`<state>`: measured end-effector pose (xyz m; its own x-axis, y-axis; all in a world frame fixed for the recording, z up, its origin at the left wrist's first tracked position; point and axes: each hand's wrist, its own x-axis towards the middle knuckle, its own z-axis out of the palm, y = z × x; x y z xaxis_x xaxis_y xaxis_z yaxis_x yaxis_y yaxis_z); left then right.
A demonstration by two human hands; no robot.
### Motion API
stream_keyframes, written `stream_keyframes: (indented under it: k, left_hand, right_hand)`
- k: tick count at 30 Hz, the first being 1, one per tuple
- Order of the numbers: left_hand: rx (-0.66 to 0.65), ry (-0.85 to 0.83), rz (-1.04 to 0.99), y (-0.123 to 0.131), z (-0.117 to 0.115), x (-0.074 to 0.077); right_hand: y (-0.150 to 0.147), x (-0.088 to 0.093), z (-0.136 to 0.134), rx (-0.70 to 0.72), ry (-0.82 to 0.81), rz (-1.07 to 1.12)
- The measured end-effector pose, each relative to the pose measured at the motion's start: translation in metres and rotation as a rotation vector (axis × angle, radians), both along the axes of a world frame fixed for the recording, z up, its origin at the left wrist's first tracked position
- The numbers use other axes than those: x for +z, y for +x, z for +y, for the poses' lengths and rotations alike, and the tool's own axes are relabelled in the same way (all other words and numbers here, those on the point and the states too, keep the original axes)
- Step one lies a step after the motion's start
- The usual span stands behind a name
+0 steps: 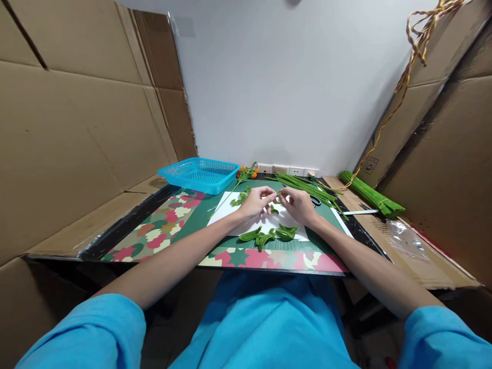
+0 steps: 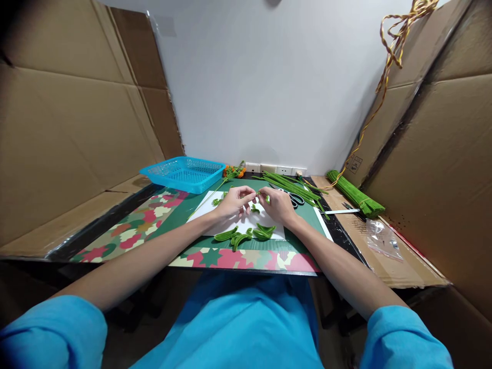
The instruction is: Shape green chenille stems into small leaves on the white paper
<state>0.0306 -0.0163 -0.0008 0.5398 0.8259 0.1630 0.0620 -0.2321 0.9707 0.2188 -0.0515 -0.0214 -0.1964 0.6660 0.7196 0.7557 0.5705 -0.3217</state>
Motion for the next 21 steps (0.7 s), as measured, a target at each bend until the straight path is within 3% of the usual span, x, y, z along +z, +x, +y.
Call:
stream_keyframes:
  k: [10, 21]
  left_hand:
    - [0.076, 0.299, 0.118, -0.001, -0.008, 0.004]
    - [0.135, 0.324, 0.167, -0.002, -0.013, 0.005]
  right_hand:
    - [-0.001, 0.001, -0.005, -0.042, -0.012, -0.078]
    - [-0.005, 0.000, -0.005, -0.026, 0.018, -0.085]
